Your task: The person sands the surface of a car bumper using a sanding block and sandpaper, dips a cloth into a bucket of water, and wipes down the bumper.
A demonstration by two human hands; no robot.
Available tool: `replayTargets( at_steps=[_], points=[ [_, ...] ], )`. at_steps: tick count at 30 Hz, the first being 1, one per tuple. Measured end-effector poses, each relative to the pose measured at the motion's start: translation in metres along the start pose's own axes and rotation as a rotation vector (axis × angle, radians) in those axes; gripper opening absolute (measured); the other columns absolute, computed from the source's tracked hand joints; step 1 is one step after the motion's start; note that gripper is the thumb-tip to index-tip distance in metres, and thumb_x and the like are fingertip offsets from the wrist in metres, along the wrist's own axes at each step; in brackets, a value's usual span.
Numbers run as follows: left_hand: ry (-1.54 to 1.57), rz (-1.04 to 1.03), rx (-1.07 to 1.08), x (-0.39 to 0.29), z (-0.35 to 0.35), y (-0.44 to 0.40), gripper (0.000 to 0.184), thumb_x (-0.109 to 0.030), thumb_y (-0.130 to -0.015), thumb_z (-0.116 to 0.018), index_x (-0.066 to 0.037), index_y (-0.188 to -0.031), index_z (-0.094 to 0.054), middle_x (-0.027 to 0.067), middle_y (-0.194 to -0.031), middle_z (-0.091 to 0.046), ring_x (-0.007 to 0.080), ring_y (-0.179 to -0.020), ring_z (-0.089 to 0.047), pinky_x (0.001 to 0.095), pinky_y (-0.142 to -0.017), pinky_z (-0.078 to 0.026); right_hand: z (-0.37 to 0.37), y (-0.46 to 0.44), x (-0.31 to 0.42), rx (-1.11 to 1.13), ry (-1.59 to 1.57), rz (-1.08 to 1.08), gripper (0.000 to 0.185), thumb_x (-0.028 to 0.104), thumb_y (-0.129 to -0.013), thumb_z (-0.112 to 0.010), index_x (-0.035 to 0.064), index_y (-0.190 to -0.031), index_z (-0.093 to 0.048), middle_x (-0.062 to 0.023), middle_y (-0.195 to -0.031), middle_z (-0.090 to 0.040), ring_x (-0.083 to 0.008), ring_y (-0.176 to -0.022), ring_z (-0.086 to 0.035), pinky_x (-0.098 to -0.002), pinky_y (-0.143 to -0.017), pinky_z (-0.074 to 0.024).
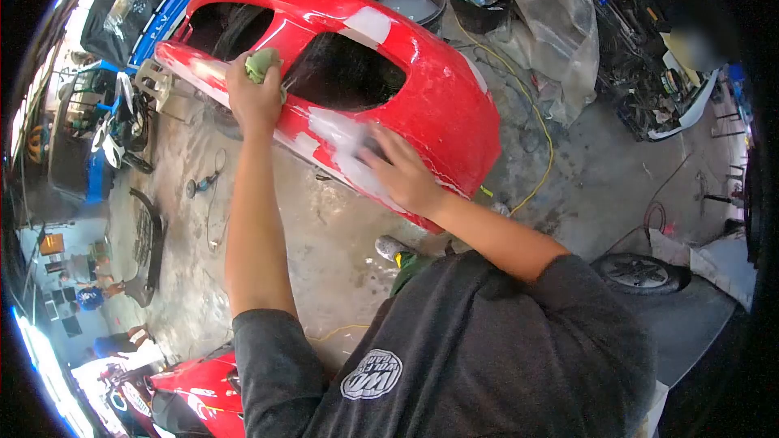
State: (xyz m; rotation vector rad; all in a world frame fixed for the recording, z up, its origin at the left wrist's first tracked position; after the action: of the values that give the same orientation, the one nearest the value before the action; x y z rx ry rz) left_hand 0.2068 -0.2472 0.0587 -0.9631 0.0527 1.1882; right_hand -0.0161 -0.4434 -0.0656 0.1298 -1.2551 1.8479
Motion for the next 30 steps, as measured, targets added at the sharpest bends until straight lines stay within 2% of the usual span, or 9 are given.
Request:
replayTargets(
  at_steps=[4,6,9,14,17,22,25,26,30],
  points=[
    [-0.071,-0.056,-0.036,0.0,0.001,0.003,0.041,-0.023,-0.085,-0.076,-0.003,-0.119,-0.068,0.0187,-0.113,-0.07,0.0336,-0.106,-0.069,0.0418,-0.095,-0.052,0.009,0.005,-0.001,-0.003,-0.014,-0.018,0.039,0.012,-0.093,-0.063,0.0018,-0.131,-0.065,-0.0321,-0.153,-0.046,-0.0483,-0.137,-0.052,-0.0529,-0.112,-0.0433],
    [-0.05,-0.043,-0.019,-0.004,-0.001,0.003,0.04,-0.023,-0.085,-0.076,-0.003,-0.118,-0.068,0.0189,-0.112,-0.07,0.0336,-0.106,-0.069,0.0417,-0.095,-0.052,-0.01,-0.062,0.015,-0.013,0.053,0.086,0.04,0.011,-0.093,-0.063,0.0012,-0.132,-0.065,-0.0306,-0.151,-0.047,-0.0472,-0.136,-0.052,-0.0524,-0.112,-0.044],
    [-0.062,-0.039,-0.028,-0.006,0.0,0.006,0.04,-0.023,-0.084,-0.076,-0.003,-0.118,-0.068,0.019,-0.112,-0.07,0.0343,-0.106,-0.069,0.042,-0.095,-0.052,-0.029,-0.101,0.016,-0.042,0.079,0.049,0.041,0.011,-0.093,-0.063,0.0038,-0.133,-0.064,-0.0288,-0.149,-0.049,-0.0458,-0.136,-0.052,-0.0518,-0.111,-0.0447],
    [-0.072,-0.071,-0.024,-0.003,0.0,0.007,0.041,-0.023,-0.084,-0.075,-0.003,-0.119,-0.067,0.0199,-0.112,-0.07,0.0368,-0.106,-0.068,0.0429,-0.095,-0.052,0.003,0.028,-0.011,0.013,0.024,-0.047,0.04,0.011,-0.096,-0.06,0.0056,-0.135,-0.063,-0.0279,-0.149,-0.049,-0.0455,-0.136,-0.052,-0.0542,-0.113,-0.0435],
    [-0.053,-0.029,-0.011,-0.01,0.003,0.007,0.042,-0.026,-0.085,-0.076,-0.004,-0.119,-0.067,0.021,-0.114,-0.068,0.0396,-0.11,-0.065,0.0456,-0.097,-0.05,0.01,0.049,-0.011,0.006,0.051,-0.021,0.041,0.013,-0.095,-0.06,0.0079,-0.135,-0.064,-0.0279,-0.149,-0.049,-0.0455,-0.136,-0.051,-0.0536,-0.113,-0.0435],
    [-0.095,-0.068,-0.028,-0.001,-0.002,0.006,0.042,-0.022,-0.085,-0.077,-0.002,-0.121,-0.067,0.02,-0.113,-0.071,0.0347,-0.105,-0.069,0.0416,-0.095,-0.052,-0.017,-0.087,0.013,0.019,0.147,0.123,0.043,0.017,-0.09,-0.061,0.0074,-0.132,-0.063,-0.0279,-0.148,-0.05,-0.0444,-0.131,-0.054,-0.0527,-0.109,-0.0455],
    [0.014,-0.023,0.052,0.007,-0.006,0.002,0.045,-0.028,-0.084,-0.078,-0.004,-0.122,-0.067,0.0213,-0.118,-0.067,0.0408,-0.114,-0.063,0.0469,-0.099,-0.049,-0.026,-0.102,0.016,-0.049,0.096,0.088,0.05,0.01,-0.087,-0.064,0.0089,-0.137,-0.062,-0.0275,-0.15,-0.048,-0.0457,-0.134,-0.05,-0.0529,-0.108,-0.0456],
    [-0.001,-0.033,0.054,0.009,-0.007,0.002,0.046,-0.028,-0.084,-0.078,-0.004,-0.121,-0.067,0.0207,-0.119,-0.067,0.04,-0.114,-0.063,0.0468,-0.099,-0.049,-0.021,-0.092,0.018,-0.023,0.18,0.089,0.041,0.017,-0.091,-0.06,0.0091,-0.131,-0.063,-0.0271,-0.148,-0.05,-0.0433,-0.132,-0.053,-0.0524,-0.109,-0.0457],
    [-0.022,-0.053,0.055,0.012,-0.007,0.003,0.047,-0.026,-0.083,-0.079,-0.004,-0.122,-0.067,0.0198,-0.118,-0.067,0.0382,-0.113,-0.064,0.0457,-0.098,-0.05,-0.003,0.01,-0.008,0.001,0.076,-0.074,0.042,0.017,-0.095,-0.061,0.0095,-0.136,-0.063,-0.0293,-0.151,-0.047,-0.0461,-0.137,-0.05,-0.0535,-0.114,-0.0435]
  ],
)
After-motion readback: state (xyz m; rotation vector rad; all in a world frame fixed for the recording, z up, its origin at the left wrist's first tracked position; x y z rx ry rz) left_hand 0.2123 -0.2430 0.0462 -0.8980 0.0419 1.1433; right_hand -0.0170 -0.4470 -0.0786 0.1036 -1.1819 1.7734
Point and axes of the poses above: each hand's wrist, its own y-axis away from the middle knuckle, its own z-axis out of the back of the hand, x = y × z, the point moved 5 cm from there along -y, towards the middle knuckle
